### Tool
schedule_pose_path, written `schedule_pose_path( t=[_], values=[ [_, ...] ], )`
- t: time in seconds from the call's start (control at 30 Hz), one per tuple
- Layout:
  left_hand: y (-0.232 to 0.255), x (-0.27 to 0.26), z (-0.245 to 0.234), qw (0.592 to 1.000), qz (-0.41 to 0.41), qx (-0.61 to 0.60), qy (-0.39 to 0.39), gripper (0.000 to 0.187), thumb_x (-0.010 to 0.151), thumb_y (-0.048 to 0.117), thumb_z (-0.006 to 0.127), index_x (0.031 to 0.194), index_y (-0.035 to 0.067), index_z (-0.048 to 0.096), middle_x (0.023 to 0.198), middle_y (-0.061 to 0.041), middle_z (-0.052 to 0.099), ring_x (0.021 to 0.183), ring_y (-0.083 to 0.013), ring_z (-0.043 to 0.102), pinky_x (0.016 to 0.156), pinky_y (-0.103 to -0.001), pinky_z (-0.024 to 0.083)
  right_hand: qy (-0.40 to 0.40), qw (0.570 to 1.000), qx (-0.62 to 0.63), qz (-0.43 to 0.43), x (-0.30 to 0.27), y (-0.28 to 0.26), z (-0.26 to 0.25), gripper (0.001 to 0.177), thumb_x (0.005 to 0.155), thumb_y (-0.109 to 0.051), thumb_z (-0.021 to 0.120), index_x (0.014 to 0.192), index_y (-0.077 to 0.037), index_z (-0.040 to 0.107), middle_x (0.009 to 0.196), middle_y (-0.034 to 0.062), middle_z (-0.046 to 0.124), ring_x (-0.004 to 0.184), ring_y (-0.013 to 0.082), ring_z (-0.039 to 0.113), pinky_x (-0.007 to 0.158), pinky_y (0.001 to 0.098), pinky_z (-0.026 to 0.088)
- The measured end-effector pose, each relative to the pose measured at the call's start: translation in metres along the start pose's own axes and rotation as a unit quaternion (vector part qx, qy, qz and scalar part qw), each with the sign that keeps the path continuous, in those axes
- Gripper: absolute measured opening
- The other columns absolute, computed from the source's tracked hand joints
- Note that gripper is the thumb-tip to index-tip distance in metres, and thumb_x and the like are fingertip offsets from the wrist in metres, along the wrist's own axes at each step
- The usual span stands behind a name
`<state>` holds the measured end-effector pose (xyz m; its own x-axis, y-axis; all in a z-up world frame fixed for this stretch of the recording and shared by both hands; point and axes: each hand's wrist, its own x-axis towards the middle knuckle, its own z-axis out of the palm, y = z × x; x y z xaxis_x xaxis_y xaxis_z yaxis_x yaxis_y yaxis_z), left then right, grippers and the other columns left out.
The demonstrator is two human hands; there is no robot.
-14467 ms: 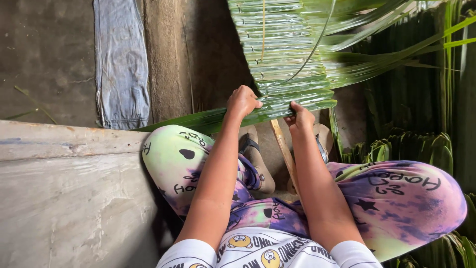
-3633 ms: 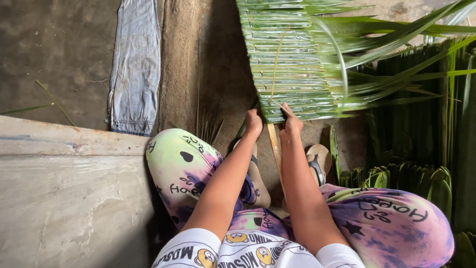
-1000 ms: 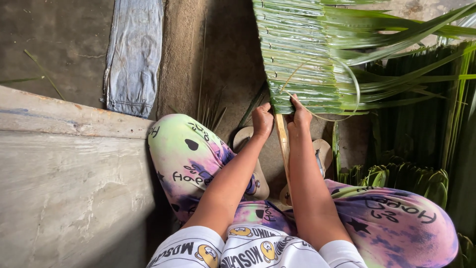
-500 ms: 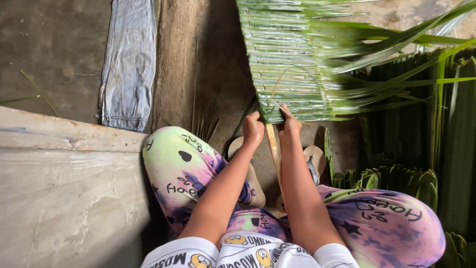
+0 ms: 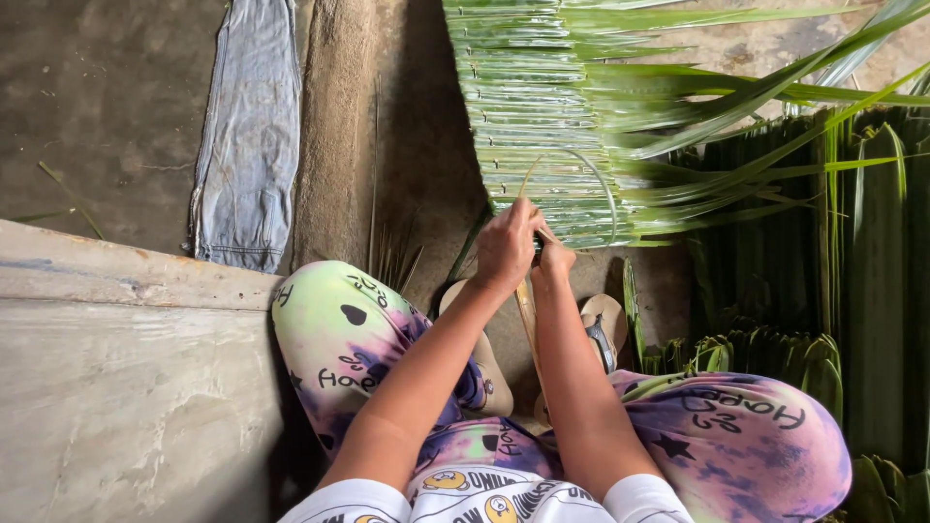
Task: Weaving palm leaves onto a wooden stick to create a thatched panel
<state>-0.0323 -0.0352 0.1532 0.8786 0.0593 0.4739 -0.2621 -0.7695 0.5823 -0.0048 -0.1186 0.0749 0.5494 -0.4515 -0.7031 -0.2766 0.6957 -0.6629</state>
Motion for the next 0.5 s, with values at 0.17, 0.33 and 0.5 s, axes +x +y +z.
schedule_pose_path(
  t=[0.17,0.33,0.5],
  values=[
    [0.063,0.036,-0.073,0.994,0.074,-0.084,0.008,0.015,0.094,0.025,0.067,0.091,0.02,0.053,0.073,-0.001,0.061,0.072,-0.0288,0.067,0.072,-0.037,0.054,0.002,1.0,-0.019,0.01,-0.028,-0.02,0.004,0.047,0.067,-0.007,0.099,0.099,0.011,0.069,0.087,0.0196,0.073,0.071,0.0272,0.074,0.059,0.0475,0.062],
    [0.123,0.073,-0.13,0.984,0.129,-0.119,-0.033,0.029,0.08,0.019,0.077,0.094,0.02,0.051,0.076,-0.003,0.055,0.077,-0.0293,0.065,0.073,-0.039,0.054,0.013,0.999,-0.028,0.02,-0.038,-0.034,0.005,0.039,0.069,-0.008,0.096,0.095,0.008,0.072,0.088,0.0163,0.075,0.074,0.0244,0.074,0.06,0.0423,0.062],
    [0.232,0.154,-0.268,0.942,0.257,-0.216,-0.008,0.017,0.103,0.007,0.063,0.099,0.011,0.047,0.08,0.001,0.058,0.069,-0.016,0.057,0.07,-0.032,0.046,0.014,0.998,-0.055,0.031,-0.041,-0.031,0.005,0.031,0.071,-0.009,0.093,0.092,0.006,0.075,0.089,0.0129,0.077,0.077,0.0216,0.073,0.061,0.037,0.063]
  ],
)
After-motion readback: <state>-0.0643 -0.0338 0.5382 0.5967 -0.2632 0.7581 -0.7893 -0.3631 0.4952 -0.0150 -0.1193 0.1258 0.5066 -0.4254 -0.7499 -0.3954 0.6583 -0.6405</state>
